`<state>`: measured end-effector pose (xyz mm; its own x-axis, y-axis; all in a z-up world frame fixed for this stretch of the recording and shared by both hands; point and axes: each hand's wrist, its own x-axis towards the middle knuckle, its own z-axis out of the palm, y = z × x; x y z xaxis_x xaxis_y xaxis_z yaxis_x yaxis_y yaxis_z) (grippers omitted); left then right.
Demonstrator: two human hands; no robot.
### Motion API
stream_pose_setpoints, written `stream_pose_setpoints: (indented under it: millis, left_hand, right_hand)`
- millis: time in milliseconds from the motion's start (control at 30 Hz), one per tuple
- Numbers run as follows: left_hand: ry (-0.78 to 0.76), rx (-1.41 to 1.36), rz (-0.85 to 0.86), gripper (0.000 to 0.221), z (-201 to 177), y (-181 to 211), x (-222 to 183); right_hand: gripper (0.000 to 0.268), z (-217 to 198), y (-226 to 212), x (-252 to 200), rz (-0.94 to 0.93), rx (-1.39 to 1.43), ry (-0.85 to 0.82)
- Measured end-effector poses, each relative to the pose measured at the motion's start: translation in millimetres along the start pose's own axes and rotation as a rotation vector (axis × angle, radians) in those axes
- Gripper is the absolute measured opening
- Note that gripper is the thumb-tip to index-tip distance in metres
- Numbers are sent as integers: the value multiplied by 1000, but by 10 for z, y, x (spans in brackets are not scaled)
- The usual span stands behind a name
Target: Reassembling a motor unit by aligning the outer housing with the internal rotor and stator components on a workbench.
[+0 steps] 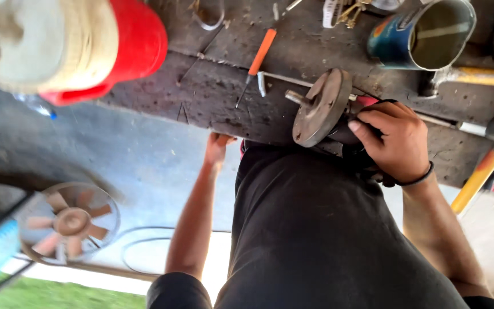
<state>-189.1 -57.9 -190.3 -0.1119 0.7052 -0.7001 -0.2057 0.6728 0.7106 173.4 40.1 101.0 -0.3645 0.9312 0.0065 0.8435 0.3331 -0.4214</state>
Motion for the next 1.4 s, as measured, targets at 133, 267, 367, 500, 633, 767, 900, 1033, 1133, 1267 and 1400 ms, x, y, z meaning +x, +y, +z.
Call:
stream_pose_setpoints:
  millis: [133, 267, 367, 500, 633, 767, 900, 1033, 1133, 1267, 1400]
  left_hand:
    - [40, 493, -53, 29, -143, 217, -22]
    - [266, 105, 217, 27, -183, 51, -451]
    - [525, -139, 98, 31, -69, -434, -1216]
    - [716, -21, -223, 29, 380, -2133, -2116]
    - [718, -6, -633, 21, 1086, -3457, -3119]
    - [536, -269, -807, 8, 1321, -3999, -3402]
    - [516, -18, -527, 24, 754, -4029, -3076]
    - [610, -183, -226, 39, -167, -2383, -3192]
    - [482, -135, -24, 30, -791, -2109, -3381]
    - [356, -143, -26, 34, -1660, -2833, -3542]
    - [617, -372, -122, 29, -2155, -4843, -3683]
  right_hand:
    - [17, -92, 26, 74, -62, 28, -77]
    - [21, -160, 136, 143, -226, -32, -115]
    - [27, -197, 223, 232, -349, 12, -196]
    - [31, -153, 508, 346, -538, 31, -181]
    - [43, -129, 679, 397, -540, 2, -211]
    - [59, -248, 571, 298, -605, -81, -171]
    - [36, -418, 3, -103, -739, -49, 103]
    - [36, -375, -879, -571, -822, -234, 326]
    - [32, -89, -1392, -810, -795, -139, 279]
    - [15, 653, -2141, -1381, -592, -168, -6]
    - [25, 1523, -2528, -2082, -705, -177, -603]
